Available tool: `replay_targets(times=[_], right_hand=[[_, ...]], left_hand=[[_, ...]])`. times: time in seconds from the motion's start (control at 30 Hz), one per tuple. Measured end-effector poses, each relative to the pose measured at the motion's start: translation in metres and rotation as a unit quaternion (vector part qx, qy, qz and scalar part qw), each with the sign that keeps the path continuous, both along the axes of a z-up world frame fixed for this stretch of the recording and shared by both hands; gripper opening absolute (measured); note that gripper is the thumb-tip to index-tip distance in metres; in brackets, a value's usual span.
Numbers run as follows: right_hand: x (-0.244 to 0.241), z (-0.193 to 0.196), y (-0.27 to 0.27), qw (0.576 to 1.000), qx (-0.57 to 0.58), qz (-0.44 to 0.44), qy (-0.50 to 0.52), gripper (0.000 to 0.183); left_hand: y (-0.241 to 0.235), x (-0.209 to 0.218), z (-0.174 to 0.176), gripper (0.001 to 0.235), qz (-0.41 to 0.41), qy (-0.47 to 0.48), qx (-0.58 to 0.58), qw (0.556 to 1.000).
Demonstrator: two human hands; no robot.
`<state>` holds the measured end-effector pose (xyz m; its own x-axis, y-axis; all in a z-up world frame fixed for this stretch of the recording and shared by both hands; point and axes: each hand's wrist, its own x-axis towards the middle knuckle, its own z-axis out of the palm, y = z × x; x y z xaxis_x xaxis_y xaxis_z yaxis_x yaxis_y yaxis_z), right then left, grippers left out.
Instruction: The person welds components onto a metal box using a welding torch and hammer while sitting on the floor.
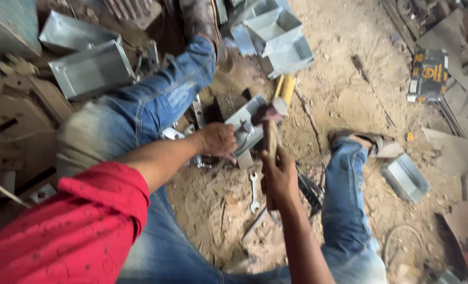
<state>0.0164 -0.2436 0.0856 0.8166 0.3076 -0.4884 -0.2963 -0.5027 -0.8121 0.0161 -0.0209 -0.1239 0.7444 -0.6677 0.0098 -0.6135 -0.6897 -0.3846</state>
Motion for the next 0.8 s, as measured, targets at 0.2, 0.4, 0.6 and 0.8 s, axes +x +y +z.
replay_targets(times=[0.2,0.4,0.6,0.8], right_hand=[[-0.001,0.0,0.009,0.994,-0.102,0.032,-0.024,0.05],[-0.013,0.005,0.011,0.995,-0.093,0.005,-0.03,0.059],[-0.016,0.001,-0.003,0.998,-0.059,0.012,-0.034,0.06],[-0.057,-0.017,-0.013,0.983,-0.094,-0.155,0.03,0.058]], left_hand=[[0.008,0.007,0.005,0.057,-0.03,-0.019,-0.101,0.994],[0.003,0.002,0.008,0.054,0.005,0.084,-0.048,0.995],[0.005,0.006,-0.005,0.039,-0.019,0.049,-0.109,0.993],[0.012,-0.002,-0.004,0.016,-0.009,-0.158,-0.111,0.981]])
